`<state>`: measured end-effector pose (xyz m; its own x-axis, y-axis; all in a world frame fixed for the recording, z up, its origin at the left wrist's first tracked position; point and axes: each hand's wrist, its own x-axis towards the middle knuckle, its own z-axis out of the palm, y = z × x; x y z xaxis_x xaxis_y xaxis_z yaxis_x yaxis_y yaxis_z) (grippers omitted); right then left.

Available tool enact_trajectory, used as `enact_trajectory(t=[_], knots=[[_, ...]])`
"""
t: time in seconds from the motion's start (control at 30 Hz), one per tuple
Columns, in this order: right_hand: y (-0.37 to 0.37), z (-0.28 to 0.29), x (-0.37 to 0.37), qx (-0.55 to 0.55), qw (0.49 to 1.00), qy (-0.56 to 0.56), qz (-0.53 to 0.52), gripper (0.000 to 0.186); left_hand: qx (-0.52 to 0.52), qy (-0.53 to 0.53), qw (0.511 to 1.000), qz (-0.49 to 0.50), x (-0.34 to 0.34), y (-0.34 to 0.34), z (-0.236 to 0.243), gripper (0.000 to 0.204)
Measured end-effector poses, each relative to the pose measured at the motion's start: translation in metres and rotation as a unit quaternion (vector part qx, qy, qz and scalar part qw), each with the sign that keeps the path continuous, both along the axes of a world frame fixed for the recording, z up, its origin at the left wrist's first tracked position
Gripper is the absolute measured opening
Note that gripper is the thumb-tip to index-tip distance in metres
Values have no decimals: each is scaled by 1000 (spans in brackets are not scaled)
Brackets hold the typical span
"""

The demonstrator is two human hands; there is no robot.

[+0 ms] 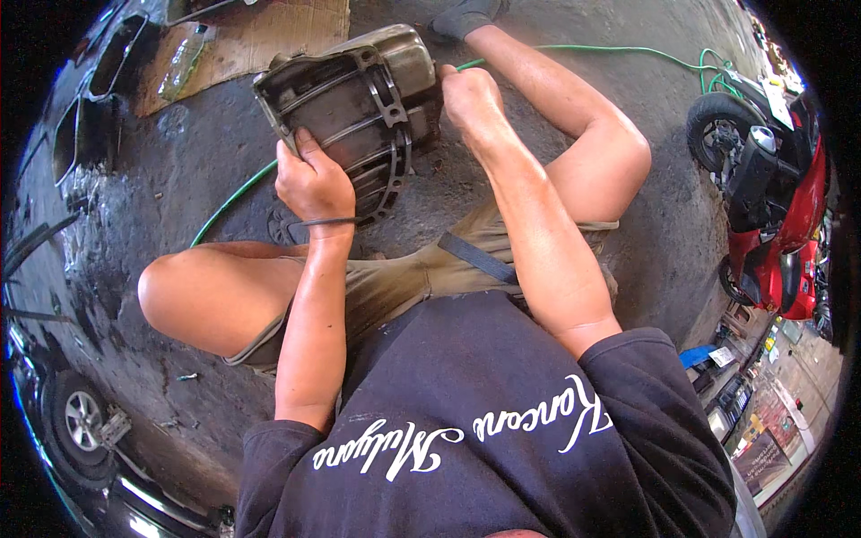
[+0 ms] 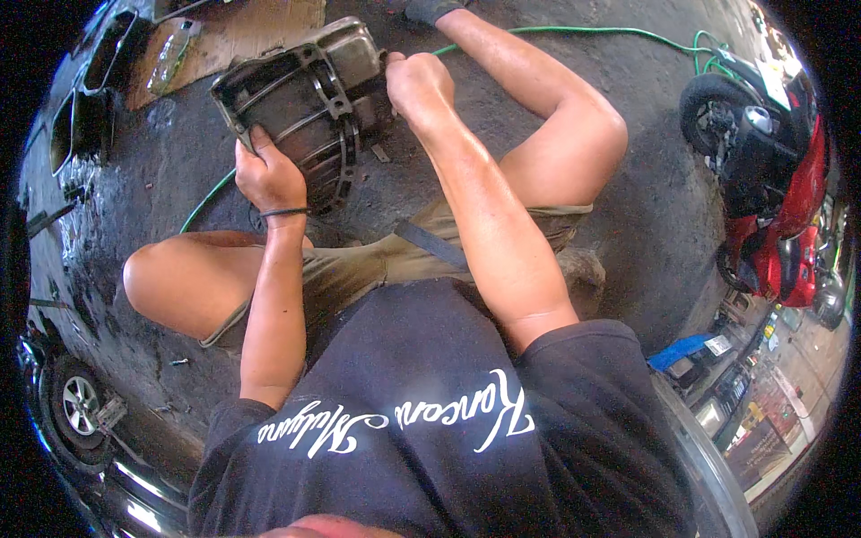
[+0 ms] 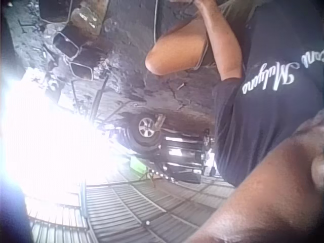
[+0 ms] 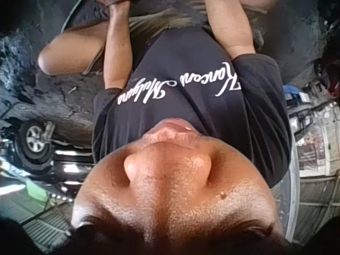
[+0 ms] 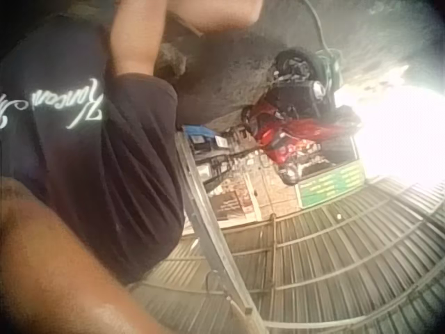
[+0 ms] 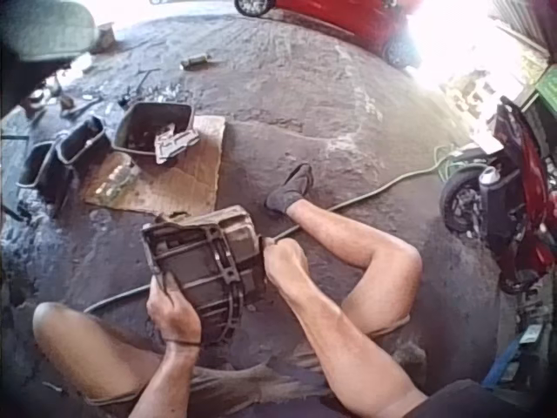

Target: Cleaning and scraping residue from a mechanical engine housing part.

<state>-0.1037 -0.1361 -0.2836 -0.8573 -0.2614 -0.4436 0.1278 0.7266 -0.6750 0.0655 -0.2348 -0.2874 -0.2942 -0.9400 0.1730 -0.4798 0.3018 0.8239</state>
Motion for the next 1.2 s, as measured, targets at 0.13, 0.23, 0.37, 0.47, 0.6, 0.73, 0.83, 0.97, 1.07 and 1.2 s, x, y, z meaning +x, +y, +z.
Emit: enact_trajectory(t=[0.13, 0.23, 0.37, 0.47, 0.6, 0.73, 0.83, 0.97, 1.07, 1.2], knots=[[-14, -1, -1, 33, 997, 34, 55, 53, 19, 31, 999, 13, 2, -9, 0, 28], [-22, 0, 0, 37, 989, 87, 115, 51, 28, 25, 999, 27, 10, -19, -7, 30], [-28, -7, -1, 9, 970, 178, 163, 52, 37, 48, 998, 35, 12, -23, -9, 31], [-28, -6, 1, -52, 959, 206, 188, 52, 45, 42, 998, 32, 16, -31, -11, 31], [-26, -11, -4, -88, 943, 246, 204, 52, 50, 60, 997, 29, 17, -32, -16, 31], [-21, -5, -20, -59, 980, 70, 179, 50, 45, 33, 996, 69, 20, -22, -16, 31], [-24, 3, -20, -47, 980, 51, 185, 49, 23, 40, 996, 79, 23, -21, -19, 32], [-30, 19, -16, 30, 958, 67, 276, 50, 35, 27, 996, 75, 25, -20, -17, 32], [-30, 14, -25, 33, 948, 59, 312, 49, 39, 32, 996, 75, 22, -19, -15, 32], [-31, 24, -27, 23, 950, -128, 284, 50, 46, 42, 996, 61, 26, -22, -9, 32]])
